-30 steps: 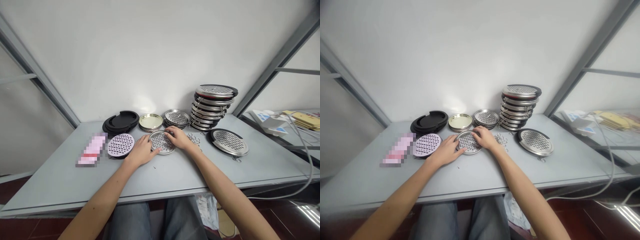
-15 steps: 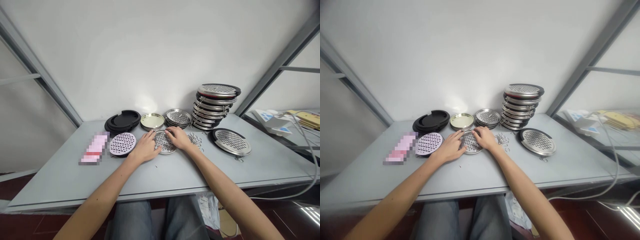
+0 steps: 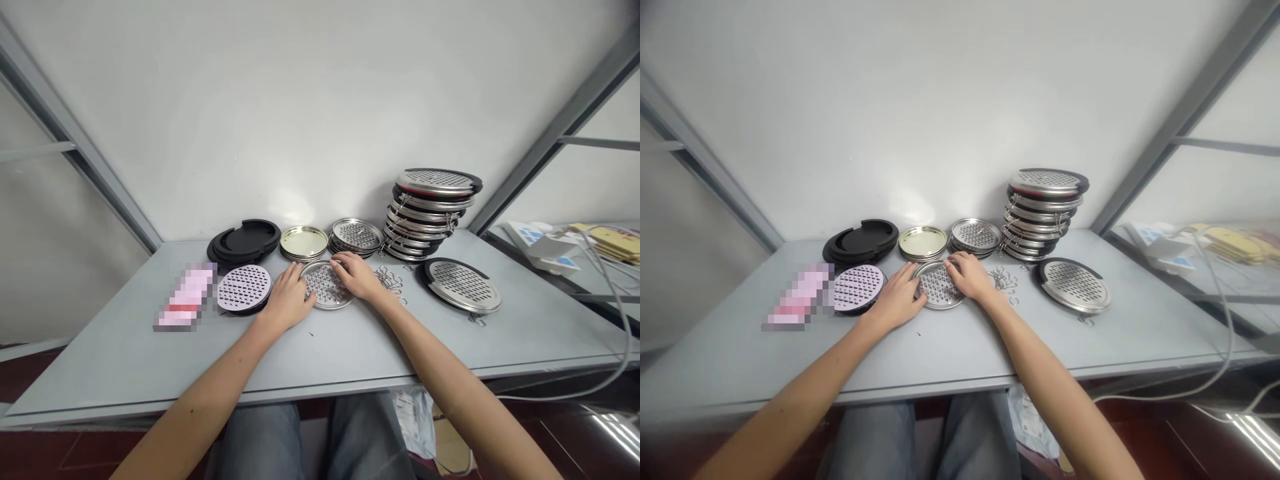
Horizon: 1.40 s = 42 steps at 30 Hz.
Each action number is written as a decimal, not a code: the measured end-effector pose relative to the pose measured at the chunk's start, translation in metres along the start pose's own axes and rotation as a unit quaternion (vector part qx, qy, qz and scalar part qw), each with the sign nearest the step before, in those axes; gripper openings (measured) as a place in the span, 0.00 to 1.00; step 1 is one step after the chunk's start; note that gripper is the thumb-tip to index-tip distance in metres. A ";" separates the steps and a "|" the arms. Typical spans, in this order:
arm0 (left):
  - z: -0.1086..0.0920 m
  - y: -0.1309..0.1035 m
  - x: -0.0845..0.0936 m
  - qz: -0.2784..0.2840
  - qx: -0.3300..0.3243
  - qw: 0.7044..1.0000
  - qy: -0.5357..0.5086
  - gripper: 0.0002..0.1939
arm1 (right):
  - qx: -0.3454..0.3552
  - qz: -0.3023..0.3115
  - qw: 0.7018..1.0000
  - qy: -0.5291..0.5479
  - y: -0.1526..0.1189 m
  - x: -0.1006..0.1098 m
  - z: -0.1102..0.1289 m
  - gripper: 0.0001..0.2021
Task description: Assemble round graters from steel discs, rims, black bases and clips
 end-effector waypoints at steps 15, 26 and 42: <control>0.005 -0.001 0.001 0.009 0.054 0.993 -0.101 0.39 | -0.043 0.004 0.999 -0.003 0.000 0.012 -0.009 0.15; 0.001 -0.003 0.000 0.034 0.030 0.986 -0.161 0.54 | -0.056 0.005 0.998 -0.001 0.000 0.012 -0.013 0.15; -0.001 -0.003 -0.001 0.050 0.007 0.980 -0.191 0.63 | -0.077 0.024 0.997 -0.001 -0.002 0.012 -0.015 0.14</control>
Point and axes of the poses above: each hand's wrist, its own y-axis towards the middle knuckle, its own x-axis out of the back of the hand, z = x × y, the point moved 4 cm from there along y, towards the middle knuckle, and after that the axes turned 11 degrees about -y, right-handed, at the moved point
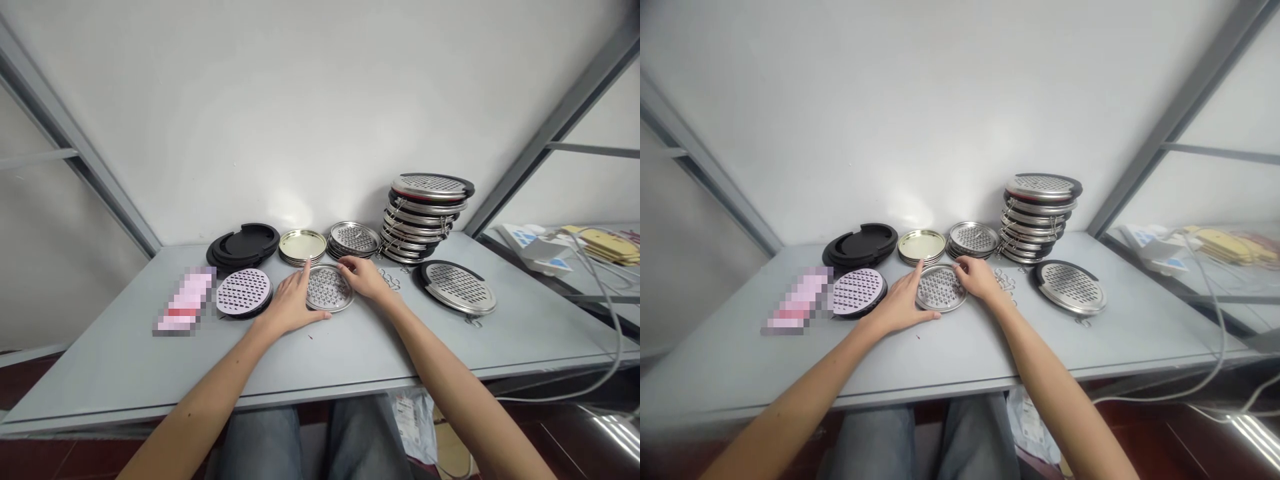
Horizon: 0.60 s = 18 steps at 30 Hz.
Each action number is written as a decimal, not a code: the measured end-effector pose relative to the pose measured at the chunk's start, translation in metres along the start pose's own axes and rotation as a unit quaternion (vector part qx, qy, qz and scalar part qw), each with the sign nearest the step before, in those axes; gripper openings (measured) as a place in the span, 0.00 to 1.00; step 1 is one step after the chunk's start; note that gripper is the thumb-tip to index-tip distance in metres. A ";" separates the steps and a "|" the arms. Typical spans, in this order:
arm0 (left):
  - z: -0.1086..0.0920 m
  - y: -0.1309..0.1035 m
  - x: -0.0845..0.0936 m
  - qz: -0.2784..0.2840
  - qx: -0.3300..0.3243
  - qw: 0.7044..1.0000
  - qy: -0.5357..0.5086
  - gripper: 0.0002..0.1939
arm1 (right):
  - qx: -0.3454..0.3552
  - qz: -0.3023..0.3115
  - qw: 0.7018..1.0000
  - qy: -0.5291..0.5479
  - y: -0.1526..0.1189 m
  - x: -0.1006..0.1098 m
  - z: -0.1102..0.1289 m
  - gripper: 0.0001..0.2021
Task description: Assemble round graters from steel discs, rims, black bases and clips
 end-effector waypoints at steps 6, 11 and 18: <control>-0.001 -0.001 0.000 0.020 -0.005 0.999 -0.027 0.62 | -0.011 -0.004 1.000 -0.003 0.000 0.001 -0.002 0.14; -0.003 -0.004 0.001 0.037 -0.023 0.999 -0.017 0.59 | -0.004 0.009 1.000 -0.014 -0.001 -0.001 -0.002 0.14; 0.003 -0.006 -0.003 0.044 -0.005 0.999 -0.017 0.58 | 0.027 0.004 0.999 -0.036 -0.001 -0.003 0.002 0.13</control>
Point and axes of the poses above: each hand's wrist, its own y-axis towards the middle knuckle, its own x-axis out of the back of the hand, z = x × y, the point moved 4 cm from there along y, towards the middle knuckle, and after that the axes turned 11 degrees about -y, right-handed, at the moved point
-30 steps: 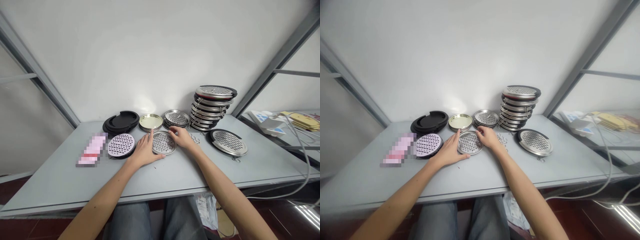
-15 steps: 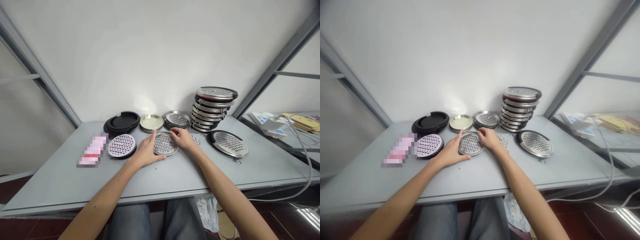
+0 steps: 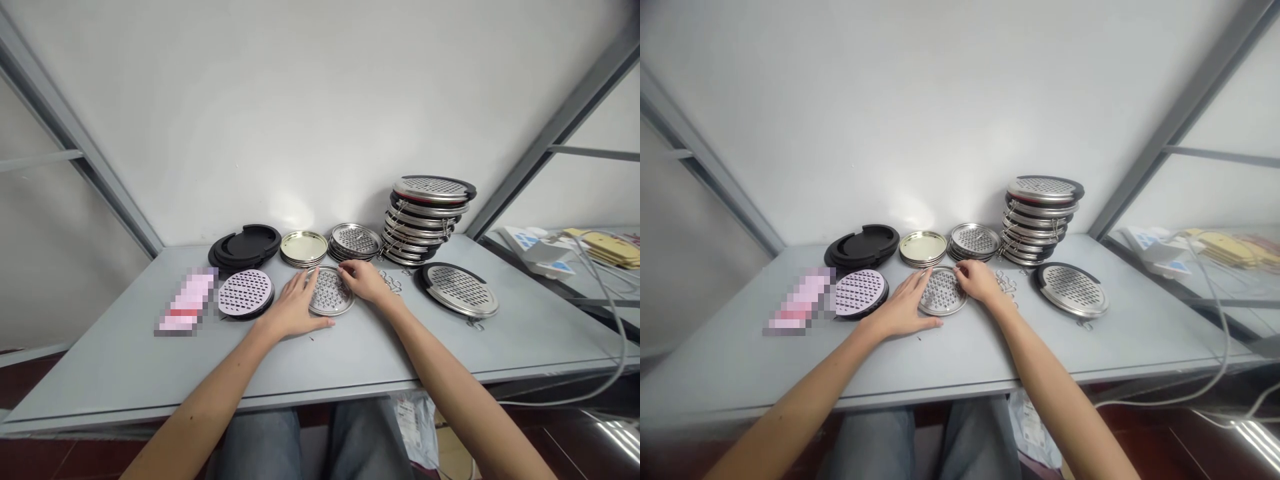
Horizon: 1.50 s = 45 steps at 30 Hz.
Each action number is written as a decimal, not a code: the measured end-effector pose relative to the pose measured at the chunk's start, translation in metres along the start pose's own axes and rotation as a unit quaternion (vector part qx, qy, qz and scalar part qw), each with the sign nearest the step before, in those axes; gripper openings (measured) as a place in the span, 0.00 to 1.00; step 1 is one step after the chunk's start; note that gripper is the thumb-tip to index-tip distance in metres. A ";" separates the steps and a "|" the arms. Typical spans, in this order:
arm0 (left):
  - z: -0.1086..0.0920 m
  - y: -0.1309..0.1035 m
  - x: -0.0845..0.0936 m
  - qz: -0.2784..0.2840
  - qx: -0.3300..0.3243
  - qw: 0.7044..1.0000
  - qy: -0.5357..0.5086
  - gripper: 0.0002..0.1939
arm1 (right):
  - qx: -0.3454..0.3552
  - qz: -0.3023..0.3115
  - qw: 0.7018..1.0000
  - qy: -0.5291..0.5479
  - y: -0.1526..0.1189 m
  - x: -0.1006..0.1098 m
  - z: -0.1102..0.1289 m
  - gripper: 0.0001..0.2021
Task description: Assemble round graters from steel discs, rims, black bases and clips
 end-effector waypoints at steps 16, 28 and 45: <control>-0.016 0.007 0.015 -0.146 -0.093 0.985 0.001 0.06 | -0.046 -0.244 0.963 -0.103 0.000 0.014 -0.019 0.15; -0.012 0.014 0.016 -0.173 -0.013 0.896 -0.408 0.21 | -0.052 -0.220 0.969 -0.100 0.007 0.005 -0.034 0.12; -0.007 0.017 0.018 -0.176 0.052 0.857 -0.481 0.18 | -0.051 -0.281 0.958 -0.026 0.007 0.011 -0.043 0.13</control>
Point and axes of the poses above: each hand's wrist, its own y-axis towards the middle knuckle, its own x-axis out of the back of the hand, z = x × y, the point moved 4 cm from there along y, towards the middle knuckle, and after that the axes turned 11 degrees about -y, right-handed, at the moved point
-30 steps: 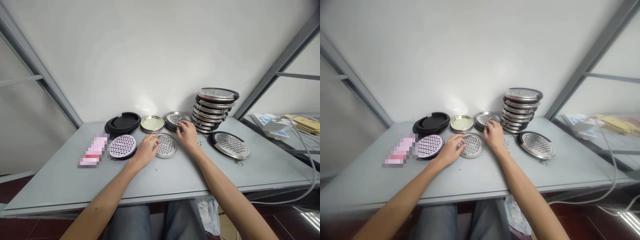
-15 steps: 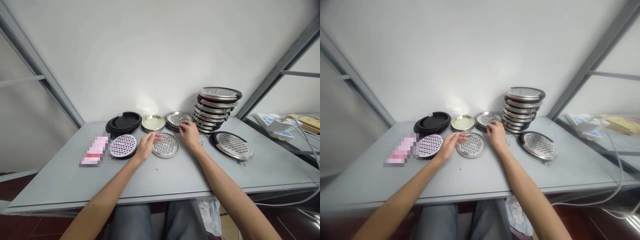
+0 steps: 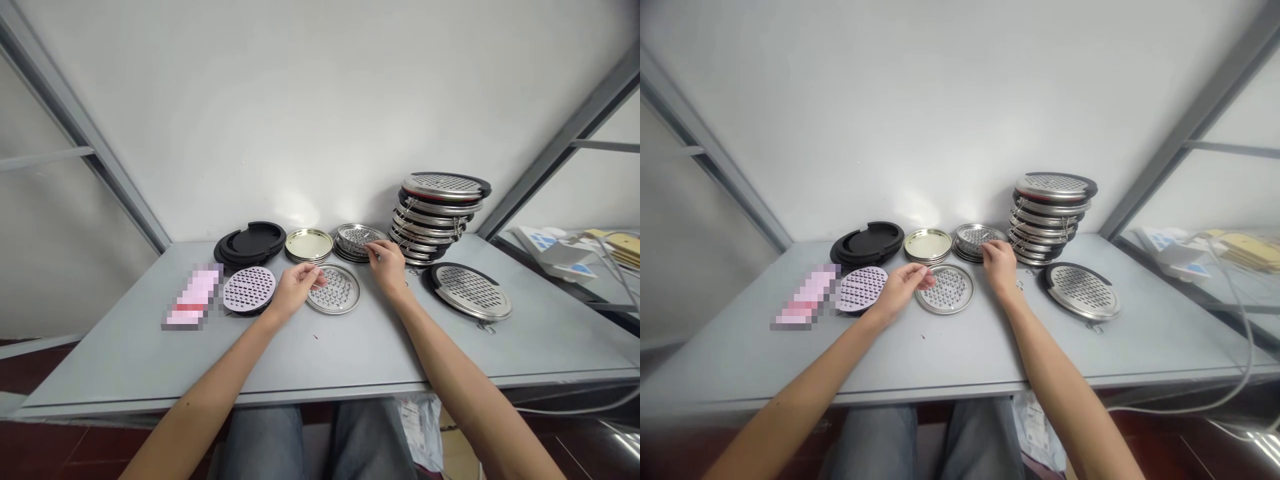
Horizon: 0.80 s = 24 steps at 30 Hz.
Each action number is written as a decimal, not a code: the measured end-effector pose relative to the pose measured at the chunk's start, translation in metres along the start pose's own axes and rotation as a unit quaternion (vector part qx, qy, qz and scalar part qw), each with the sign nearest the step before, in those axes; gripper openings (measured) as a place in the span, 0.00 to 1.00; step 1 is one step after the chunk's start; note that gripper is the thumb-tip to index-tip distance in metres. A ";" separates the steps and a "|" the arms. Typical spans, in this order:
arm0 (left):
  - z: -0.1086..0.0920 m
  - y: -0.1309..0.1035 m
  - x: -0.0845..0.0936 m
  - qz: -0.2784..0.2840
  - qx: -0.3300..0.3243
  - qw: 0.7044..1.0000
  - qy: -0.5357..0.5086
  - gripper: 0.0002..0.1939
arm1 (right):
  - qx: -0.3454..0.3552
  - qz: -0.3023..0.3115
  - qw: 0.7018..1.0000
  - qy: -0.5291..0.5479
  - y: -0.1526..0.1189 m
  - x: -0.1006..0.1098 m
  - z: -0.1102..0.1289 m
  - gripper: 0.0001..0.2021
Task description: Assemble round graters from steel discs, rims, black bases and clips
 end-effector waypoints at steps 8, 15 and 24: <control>-0.001 -0.004 0.001 0.020 -0.026 0.998 0.058 0.11 | -0.030 -0.008 0.999 0.014 0.003 0.003 -0.002 0.14; 0.001 -0.003 0.000 0.014 -0.028 0.999 0.041 0.12 | -0.026 -0.023 0.998 0.043 0.005 0.009 0.003 0.15; 0.001 -0.001 0.001 0.009 -0.032 0.999 0.036 0.12 | 0.015 -0.080 0.994 0.078 0.005 0.012 0.007 0.12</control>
Point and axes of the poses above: each hand's wrist, its own y-axis towards the middle knuckle, its own x-axis out of the back of the hand, z = x × y, the point moved 4 cm from there along y, towards the middle knuckle, and after that the axes turned 11 degrees about -y, right-handed, at the moved point
